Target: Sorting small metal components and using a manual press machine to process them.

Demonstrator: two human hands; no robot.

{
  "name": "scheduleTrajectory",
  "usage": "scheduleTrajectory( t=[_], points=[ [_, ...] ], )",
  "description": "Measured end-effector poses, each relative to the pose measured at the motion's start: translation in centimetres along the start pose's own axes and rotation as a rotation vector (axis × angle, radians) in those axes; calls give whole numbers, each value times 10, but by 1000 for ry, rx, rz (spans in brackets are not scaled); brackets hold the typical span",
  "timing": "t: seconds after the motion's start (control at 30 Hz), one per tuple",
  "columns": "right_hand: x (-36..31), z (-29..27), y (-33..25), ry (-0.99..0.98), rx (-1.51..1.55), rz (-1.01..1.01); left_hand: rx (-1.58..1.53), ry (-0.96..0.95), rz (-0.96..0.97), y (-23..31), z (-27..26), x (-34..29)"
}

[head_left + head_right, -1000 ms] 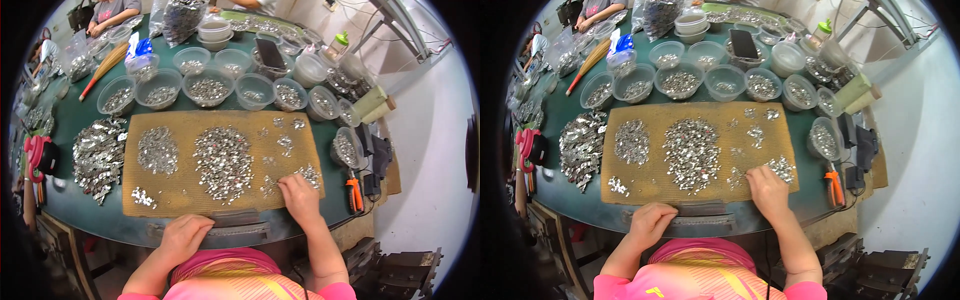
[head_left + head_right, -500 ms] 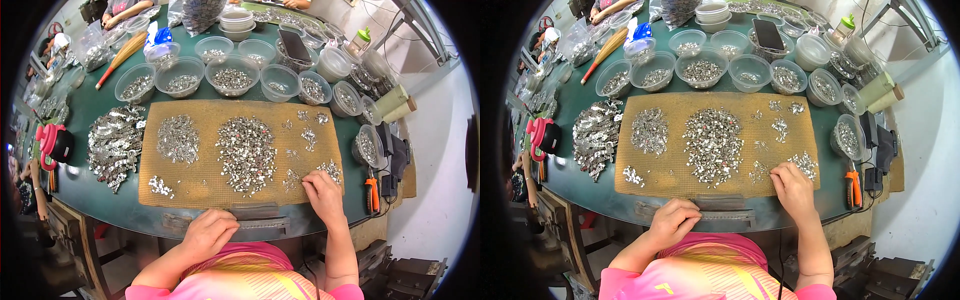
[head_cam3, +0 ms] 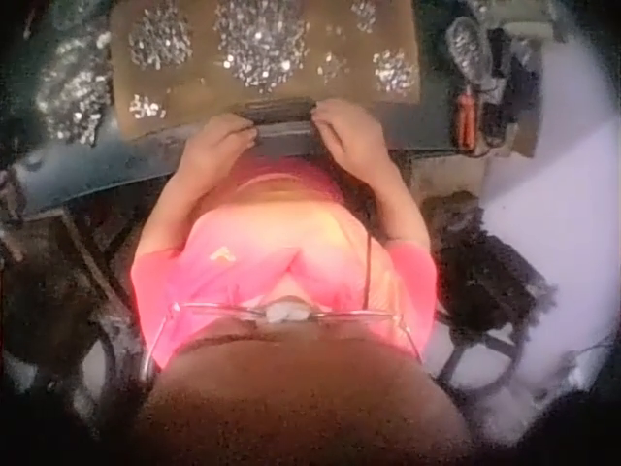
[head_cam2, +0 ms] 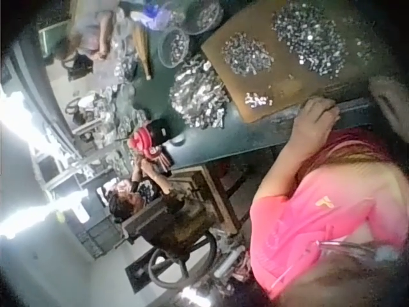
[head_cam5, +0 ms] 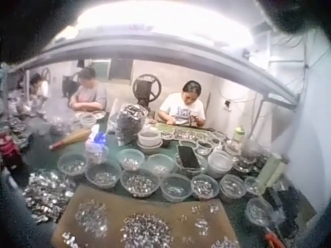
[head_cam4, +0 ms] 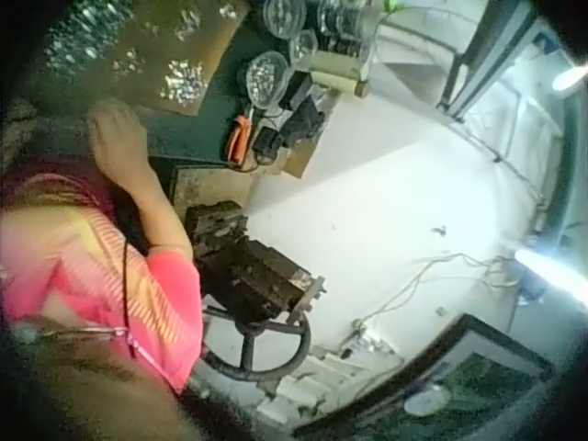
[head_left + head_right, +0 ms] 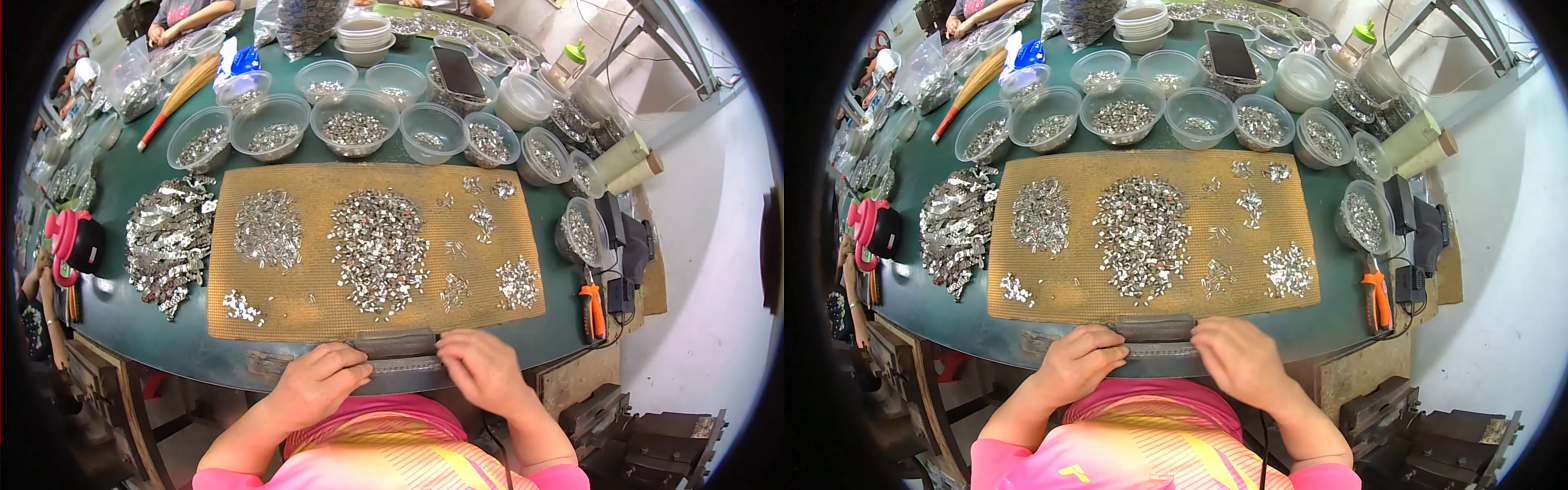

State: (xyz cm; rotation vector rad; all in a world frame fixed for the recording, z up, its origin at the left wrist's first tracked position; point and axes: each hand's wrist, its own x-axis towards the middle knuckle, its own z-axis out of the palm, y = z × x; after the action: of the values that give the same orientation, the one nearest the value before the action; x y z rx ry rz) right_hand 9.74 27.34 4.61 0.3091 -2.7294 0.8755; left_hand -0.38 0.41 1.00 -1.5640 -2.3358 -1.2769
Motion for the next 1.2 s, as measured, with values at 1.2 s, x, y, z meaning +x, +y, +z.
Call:
scheduleTrajectory(
  t=[1.2],
  points=[
    [5, -6, 48, 288, -219, 191, 370, 94, -236, -34, -31, 29]
  ],
)
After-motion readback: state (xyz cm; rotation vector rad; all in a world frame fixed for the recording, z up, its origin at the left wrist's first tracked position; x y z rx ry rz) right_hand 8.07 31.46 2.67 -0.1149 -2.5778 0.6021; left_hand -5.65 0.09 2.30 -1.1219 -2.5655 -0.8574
